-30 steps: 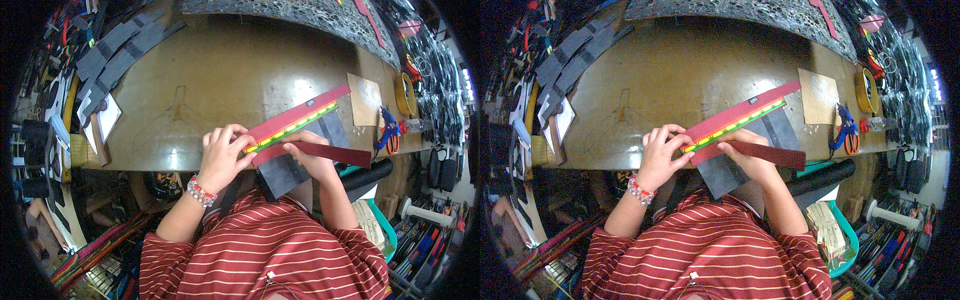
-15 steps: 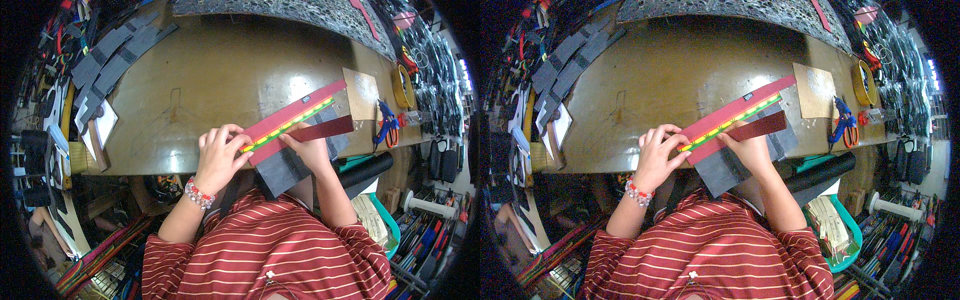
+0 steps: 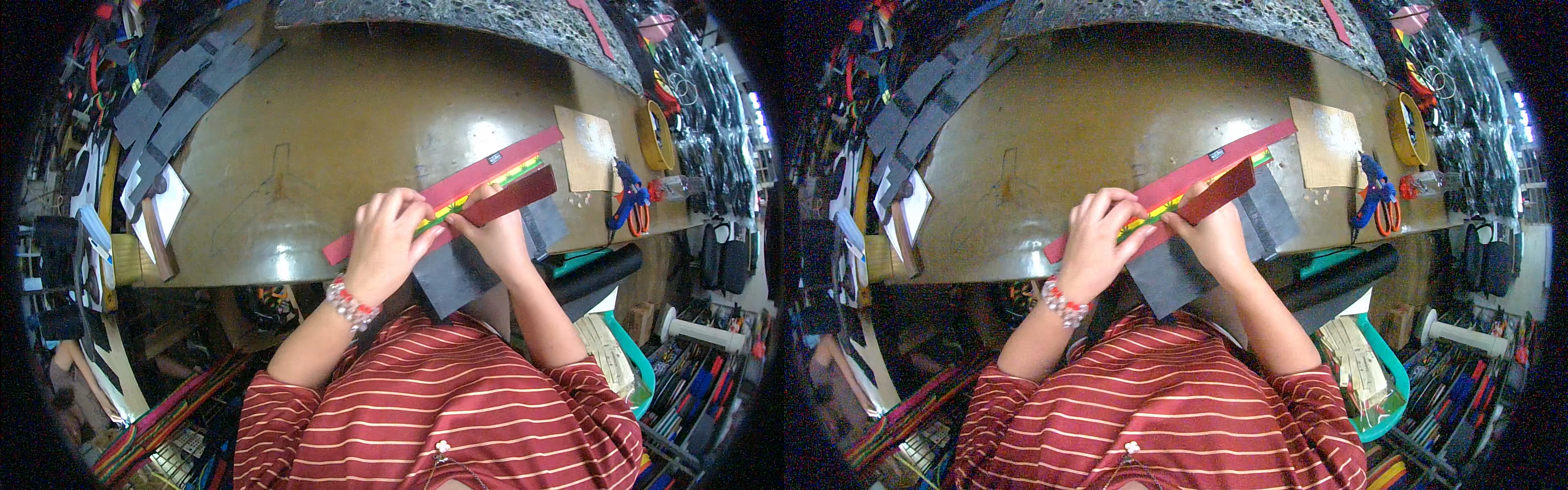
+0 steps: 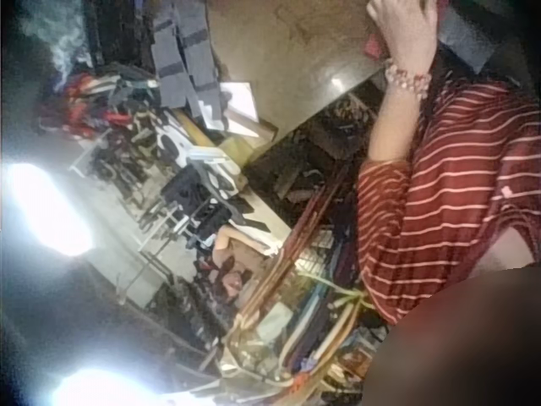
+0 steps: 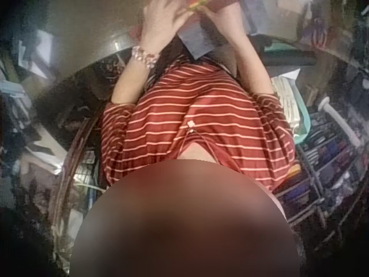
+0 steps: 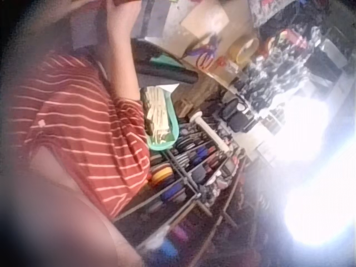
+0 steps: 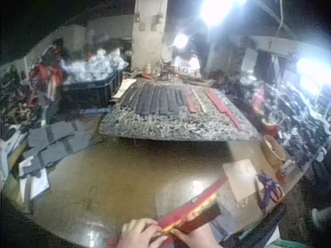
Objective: The person assembles layered craft parts by placing red and patterned strips onto a gray base, then uses a hot glue gun to secure them. They repeatedly align and press the strips, occasionally picking up additional pieces from the table.
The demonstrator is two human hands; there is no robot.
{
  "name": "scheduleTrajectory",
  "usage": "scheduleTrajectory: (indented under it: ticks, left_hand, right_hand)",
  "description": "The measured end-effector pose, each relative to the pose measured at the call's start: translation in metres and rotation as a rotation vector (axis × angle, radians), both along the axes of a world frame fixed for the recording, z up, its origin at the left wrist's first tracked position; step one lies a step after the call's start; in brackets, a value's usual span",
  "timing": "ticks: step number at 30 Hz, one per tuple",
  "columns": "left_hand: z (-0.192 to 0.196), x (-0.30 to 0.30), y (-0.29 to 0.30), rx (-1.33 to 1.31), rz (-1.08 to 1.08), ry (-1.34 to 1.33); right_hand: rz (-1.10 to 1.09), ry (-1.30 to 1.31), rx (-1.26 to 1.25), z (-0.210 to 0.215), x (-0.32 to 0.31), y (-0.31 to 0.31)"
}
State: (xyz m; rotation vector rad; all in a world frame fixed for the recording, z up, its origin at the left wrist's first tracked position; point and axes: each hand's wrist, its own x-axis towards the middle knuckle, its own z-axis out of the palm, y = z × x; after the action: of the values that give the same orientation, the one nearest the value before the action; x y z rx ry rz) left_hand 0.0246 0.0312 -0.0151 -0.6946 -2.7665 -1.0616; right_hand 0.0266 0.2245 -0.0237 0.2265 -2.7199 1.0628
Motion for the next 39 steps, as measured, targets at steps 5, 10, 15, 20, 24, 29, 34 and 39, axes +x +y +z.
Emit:
scheduleTrajectory:
  ticks: [5, 10, 15, 20, 24, 29, 34, 39]
  left_hand:
    - [-0.012, -0.005, 0.015, -0.005, 0.042, 0.033]
    - [-0.006, 0.002, 0.017, -0.061, 0.046, -0.033]
    - [-0.004, 0.003, 0.019, -0.084, 0.044, -0.03]
    - [-0.009, 0.004, 0.017, -0.046, 0.037, -0.024]
    - [-0.01, 0.004, 0.018, -0.031, 0.05, 0.004]
    - [-0.01, 0.005, 0.018, -0.047, 0.043, -0.01]
    - [-0.011, 0.006, 0.019, -0.044, -0.076, 0.123]
    - [-0.01, 0.007, 0.019, -0.05, -0.079, 0.118]
  right_hand:
    - [-0.036, -0.237, -0.28, 0.021, 0.016, 0.016]
    - [-0.136, -0.265, -0.271, 0.031, 0.016, 0.046]
    - [-0.198, -0.323, -0.284, 0.015, -0.013, 0.051]
    - [-0.188, -0.275, -0.227, 0.008, -0.017, 0.047]
    - [-0.179, -0.253, -0.181, 0.005, -0.018, 0.047]
    - [-0.24, -0.317, -0.17, 0.002, -0.019, 0.044]
    - [-0.226, -0.234, -0.059, 0.009, -0.017, 0.042]
    - [-0.34, -0.468, -0.575, 0.024, -0.019, 0.065]
